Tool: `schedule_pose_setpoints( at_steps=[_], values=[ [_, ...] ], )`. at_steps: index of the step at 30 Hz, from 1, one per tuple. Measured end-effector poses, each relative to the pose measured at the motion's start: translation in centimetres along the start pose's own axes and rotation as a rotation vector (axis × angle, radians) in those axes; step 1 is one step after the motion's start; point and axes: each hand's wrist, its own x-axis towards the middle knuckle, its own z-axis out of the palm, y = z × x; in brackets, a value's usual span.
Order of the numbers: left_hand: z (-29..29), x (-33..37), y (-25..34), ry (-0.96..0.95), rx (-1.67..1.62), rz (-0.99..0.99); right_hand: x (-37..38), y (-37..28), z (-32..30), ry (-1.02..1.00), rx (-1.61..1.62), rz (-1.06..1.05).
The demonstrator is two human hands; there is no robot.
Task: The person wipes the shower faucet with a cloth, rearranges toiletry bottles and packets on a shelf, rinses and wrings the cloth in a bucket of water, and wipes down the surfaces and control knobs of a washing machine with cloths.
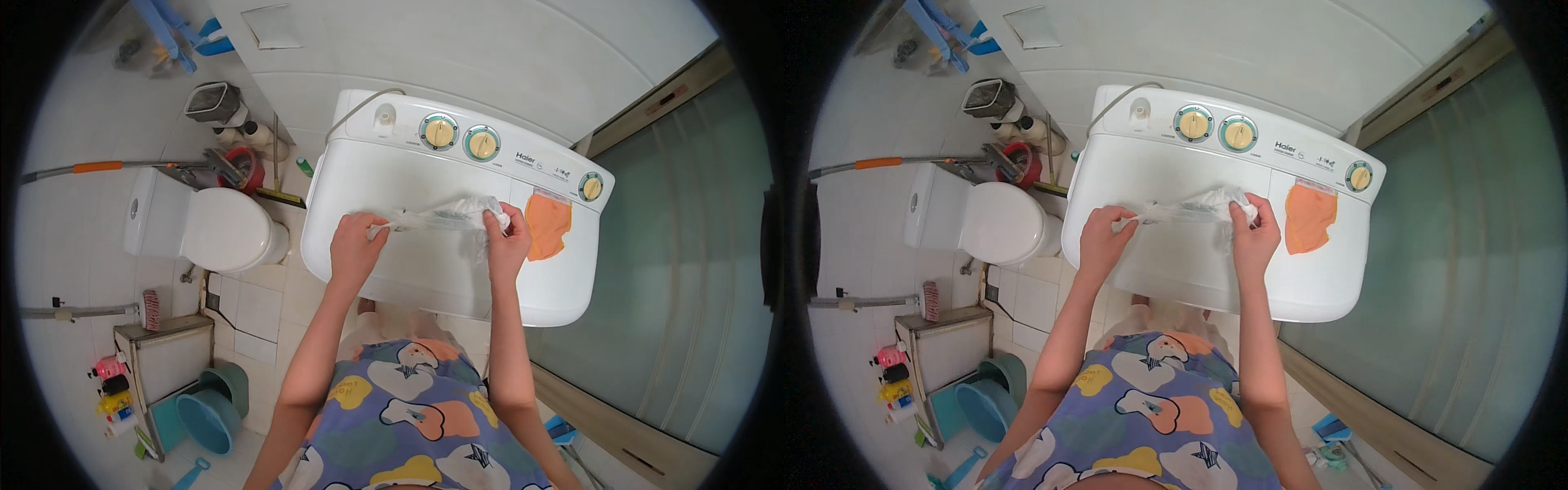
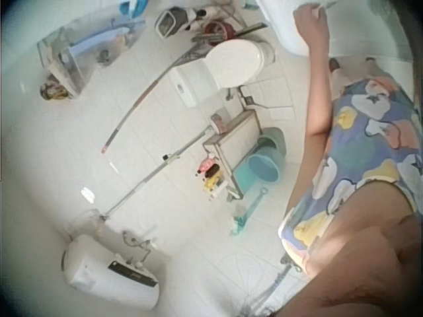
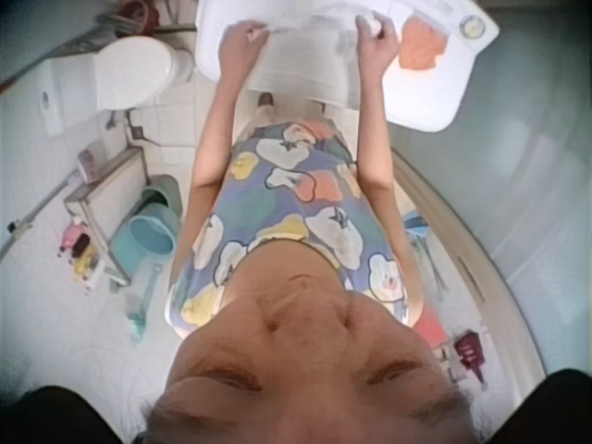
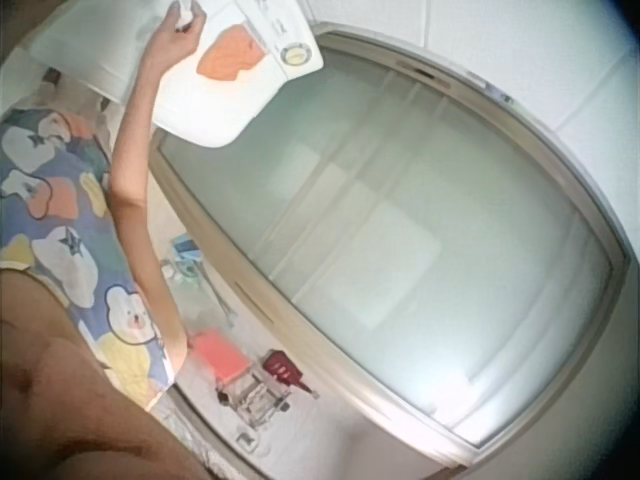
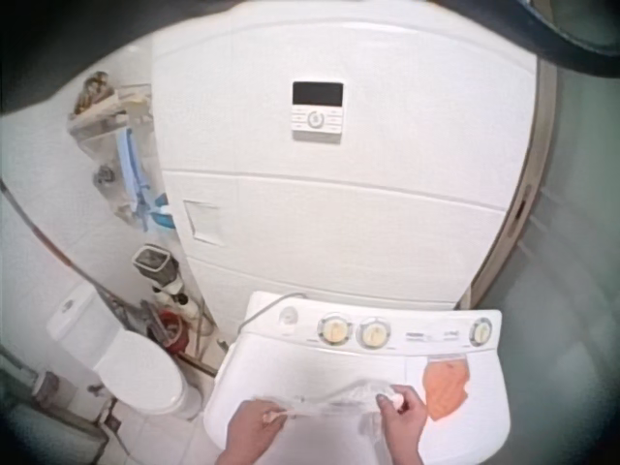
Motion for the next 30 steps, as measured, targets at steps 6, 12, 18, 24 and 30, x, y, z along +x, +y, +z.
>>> schedule_pose_setpoints(
  at_steps=[6,12,18,24,30],
  values=[
    [3.1,1.2,-1.2,-0.317,-0.942,-0.487,-3.2,-4.1,1.9,-0.564,-0.627,-0.453],
    [1.8,1.1,-5.9,0.06,-0.129,-0.058,-1.8,1.6,2.9,-0.527,-0.629,-0.511],
    [2.7,4.4,-8.2,0.14,0.054,0.028,-1.3,7.5,7.6,-0.729,-0.894,-0.734],
    [3.4,4.2,-8.4,0.052,0.181,-0.009,6.7,8.8,-2.3,-0.239,-0.886,-0.492],
    [3.7,4.7,-7.6,0.037,0.233,-0.048,8.2,10.1,7.2,0.188,-1.335,-0.208]
  ],
)
